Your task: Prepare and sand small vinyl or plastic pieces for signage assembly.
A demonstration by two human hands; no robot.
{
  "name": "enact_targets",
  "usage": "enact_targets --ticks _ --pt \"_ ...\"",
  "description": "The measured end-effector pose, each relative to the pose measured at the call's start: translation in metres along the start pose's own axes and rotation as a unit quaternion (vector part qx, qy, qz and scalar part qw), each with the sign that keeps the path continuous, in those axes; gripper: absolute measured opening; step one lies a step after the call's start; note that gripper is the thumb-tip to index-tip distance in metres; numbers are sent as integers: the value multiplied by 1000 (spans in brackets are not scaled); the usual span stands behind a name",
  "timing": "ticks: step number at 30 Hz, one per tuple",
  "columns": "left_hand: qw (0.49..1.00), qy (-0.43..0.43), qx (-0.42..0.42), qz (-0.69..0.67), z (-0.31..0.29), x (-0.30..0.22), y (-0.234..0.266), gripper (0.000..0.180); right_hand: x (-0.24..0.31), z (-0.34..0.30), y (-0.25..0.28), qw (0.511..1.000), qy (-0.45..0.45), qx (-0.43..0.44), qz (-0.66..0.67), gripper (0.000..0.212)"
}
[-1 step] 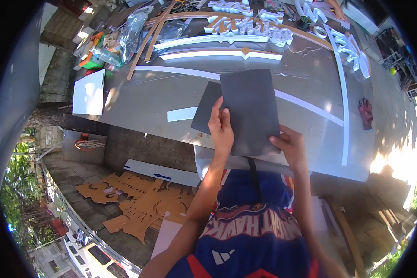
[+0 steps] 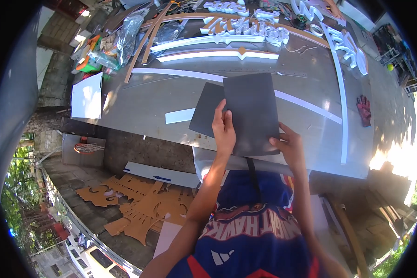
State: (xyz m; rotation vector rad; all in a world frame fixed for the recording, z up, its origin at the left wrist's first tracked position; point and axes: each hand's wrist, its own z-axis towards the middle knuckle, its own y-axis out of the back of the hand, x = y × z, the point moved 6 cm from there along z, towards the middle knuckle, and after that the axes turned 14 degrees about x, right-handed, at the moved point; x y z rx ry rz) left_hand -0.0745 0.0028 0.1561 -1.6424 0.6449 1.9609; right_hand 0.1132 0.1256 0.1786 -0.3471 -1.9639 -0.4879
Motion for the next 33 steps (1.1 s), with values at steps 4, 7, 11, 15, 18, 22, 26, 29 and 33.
enact_targets --ticks 4,7,11,15,18,22,26,29,33 --pt "988 18 47 145 -12 76 -46 34 -94 22 7 994 35 -93 -55 72" --pt "980 95 101 143 -22 110 -82 35 -109 40 16 926 57 -210 -310 76" --pt "971 138 116 155 -25 135 -99 34 -140 81 9 886 63 -194 -416 76" --pt "978 72 96 169 -23 132 -97 32 -150 88 3 869 19 -184 -459 74" --pt "965 130 131 187 -22 138 -85 32 -148 91 -4 872 2 -179 -456 73" --pt "961 131 142 200 -24 139 -88 36 -145 88 -1 875 -19 -158 -457 73" --pt "960 90 135 230 -21 148 -85 40 -139 103 6 861 -47 -152 -483 72" --pt "965 116 130 194 -16 145 -81 41 -124 114 11 858 -42 -186 -478 73" --pt "964 149 147 166 -17 151 -87 42 -135 126 16 881 29 -176 -438 77"
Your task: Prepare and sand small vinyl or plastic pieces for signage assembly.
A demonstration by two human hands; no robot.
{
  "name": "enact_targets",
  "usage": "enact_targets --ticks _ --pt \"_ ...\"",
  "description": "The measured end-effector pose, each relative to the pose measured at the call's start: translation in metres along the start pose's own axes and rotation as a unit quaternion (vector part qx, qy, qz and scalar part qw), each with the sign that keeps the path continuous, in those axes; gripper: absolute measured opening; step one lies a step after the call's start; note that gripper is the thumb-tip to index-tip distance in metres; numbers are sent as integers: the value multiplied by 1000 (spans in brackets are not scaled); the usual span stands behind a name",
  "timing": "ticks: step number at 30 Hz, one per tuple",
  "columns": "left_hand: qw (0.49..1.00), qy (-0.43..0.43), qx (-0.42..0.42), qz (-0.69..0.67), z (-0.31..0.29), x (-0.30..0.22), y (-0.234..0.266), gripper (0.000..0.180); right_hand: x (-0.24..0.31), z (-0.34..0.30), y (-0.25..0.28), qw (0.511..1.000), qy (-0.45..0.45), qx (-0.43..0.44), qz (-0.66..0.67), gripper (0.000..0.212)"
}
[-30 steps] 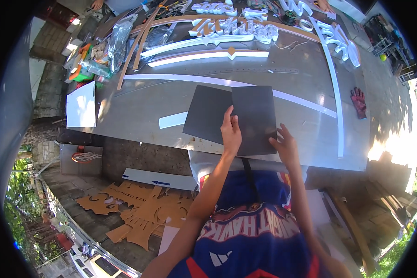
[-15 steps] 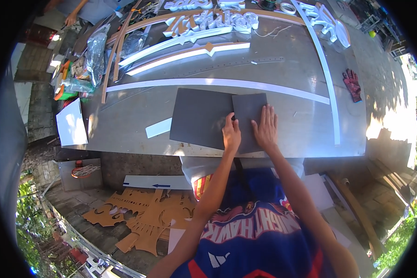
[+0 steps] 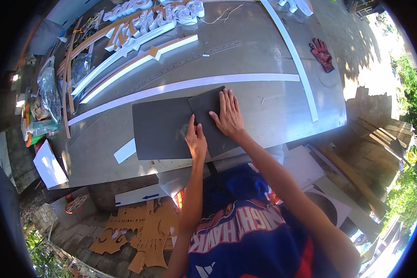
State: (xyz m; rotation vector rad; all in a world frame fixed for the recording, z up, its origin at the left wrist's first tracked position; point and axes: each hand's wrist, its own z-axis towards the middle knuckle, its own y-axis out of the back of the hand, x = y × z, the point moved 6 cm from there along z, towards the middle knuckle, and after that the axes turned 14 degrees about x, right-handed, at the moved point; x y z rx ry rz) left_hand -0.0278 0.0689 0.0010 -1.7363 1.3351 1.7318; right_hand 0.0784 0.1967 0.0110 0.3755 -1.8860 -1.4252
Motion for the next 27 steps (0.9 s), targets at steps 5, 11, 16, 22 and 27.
enact_targets --ticks 5,11,16,22,27 --pt "1000 18 5 16 -3 1 -1 42 1 -1 0 1000 -23 6 -8 84" --pt "1000 11 8 24 -5 4 -4 41 -2 1 3 999 -30 29 1 88" --pt "1000 13 15 22 -2 5 0 42 1 7 1 999 -27 27 -15 85" --pt "1000 -14 17 21 3 -2 -5 41 -4 8 12 999 -36 18 -5 84" --pt "999 -42 15 15 -5 -2 1 40 4 5 18 1000 -21 21 -1 83"
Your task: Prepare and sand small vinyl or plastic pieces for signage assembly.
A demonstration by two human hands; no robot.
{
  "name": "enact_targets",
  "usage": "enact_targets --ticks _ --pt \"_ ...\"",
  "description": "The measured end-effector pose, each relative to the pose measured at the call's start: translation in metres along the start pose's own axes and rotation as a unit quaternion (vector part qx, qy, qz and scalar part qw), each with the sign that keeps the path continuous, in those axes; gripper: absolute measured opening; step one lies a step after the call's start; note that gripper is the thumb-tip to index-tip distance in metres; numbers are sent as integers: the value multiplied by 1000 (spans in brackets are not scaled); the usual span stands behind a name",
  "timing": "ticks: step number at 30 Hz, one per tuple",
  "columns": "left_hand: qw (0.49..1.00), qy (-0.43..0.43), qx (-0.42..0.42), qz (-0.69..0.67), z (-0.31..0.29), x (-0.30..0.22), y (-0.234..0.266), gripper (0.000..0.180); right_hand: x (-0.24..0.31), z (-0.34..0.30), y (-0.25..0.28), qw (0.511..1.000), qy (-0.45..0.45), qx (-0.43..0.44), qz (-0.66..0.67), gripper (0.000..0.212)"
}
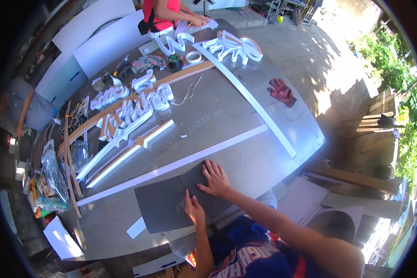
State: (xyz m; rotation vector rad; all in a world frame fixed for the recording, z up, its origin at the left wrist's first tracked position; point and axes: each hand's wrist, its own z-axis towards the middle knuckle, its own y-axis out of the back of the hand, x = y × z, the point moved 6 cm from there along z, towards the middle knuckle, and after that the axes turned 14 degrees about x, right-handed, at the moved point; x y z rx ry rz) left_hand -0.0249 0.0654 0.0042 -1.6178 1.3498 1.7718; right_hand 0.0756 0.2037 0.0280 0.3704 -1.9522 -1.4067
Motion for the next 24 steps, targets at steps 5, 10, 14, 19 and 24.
enact_targets --ticks 5,10,14,19,24 --pt "998 45 28 18 -3 -9 -10 39 -9 -18 10 1000 6 -22 -7 86" --pt "998 7 -27 64 -6 -7 -3 38 12 -55 -7 993 82 7 82 94" --pt "998 14 -16 65 -5 -24 -6 38 8 -62 -5 987 102 3 122 93" --pt "994 -11 -41 96 -7 -20 -4 38 -11 -64 0 948 115 -76 288 93" --pt "991 -7 -38 130 -8 -29 -7 38 -13 -94 -10 949 151 -38 273 94"
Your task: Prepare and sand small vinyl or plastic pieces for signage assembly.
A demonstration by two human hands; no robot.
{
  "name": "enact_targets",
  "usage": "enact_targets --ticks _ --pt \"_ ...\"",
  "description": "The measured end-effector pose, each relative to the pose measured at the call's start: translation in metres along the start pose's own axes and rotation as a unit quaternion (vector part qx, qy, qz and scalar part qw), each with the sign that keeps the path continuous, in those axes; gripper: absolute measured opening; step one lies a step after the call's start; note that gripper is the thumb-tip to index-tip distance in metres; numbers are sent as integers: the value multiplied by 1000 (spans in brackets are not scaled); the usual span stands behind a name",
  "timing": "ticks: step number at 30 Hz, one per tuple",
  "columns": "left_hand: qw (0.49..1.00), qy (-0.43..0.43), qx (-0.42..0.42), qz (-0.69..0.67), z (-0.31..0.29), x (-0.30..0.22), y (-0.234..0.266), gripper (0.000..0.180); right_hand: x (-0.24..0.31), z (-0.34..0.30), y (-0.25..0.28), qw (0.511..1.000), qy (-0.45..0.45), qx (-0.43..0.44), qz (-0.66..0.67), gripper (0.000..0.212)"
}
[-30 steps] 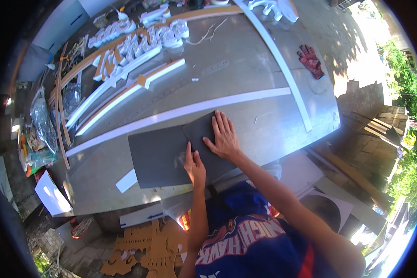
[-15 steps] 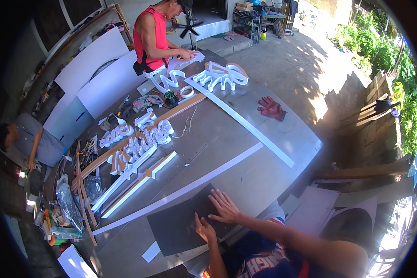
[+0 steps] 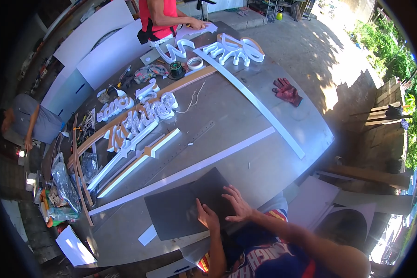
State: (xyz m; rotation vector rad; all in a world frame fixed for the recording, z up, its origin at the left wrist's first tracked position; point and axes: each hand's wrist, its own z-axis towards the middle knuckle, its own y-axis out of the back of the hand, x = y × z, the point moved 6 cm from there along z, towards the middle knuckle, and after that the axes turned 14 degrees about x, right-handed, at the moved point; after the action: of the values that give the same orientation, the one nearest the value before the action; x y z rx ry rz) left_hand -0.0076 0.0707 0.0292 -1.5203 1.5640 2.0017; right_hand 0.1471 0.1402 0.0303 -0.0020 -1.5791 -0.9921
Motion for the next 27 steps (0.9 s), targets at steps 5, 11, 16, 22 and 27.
enact_targets --ticks 5,11,16,22,27 --pt "1000 2 3 -31 4 9 -11 38 -8 3 -4 1000 -6 17 8 98" --pt "999 26 -22 -35 2 9 -6 34 -10 0 -6 997 38 53 32 103" --pt "997 23 -39 -64 3 14 -6 33 -16 2 -5 1000 4 1 10 104" --pt "996 28 -40 -74 -2 25 -4 35 -13 3 -8 999 0 -21 49 99" --pt "990 -5 -96 -99 -5 13 -2 35 -12 -4 -5 999 31 -27 32 90"
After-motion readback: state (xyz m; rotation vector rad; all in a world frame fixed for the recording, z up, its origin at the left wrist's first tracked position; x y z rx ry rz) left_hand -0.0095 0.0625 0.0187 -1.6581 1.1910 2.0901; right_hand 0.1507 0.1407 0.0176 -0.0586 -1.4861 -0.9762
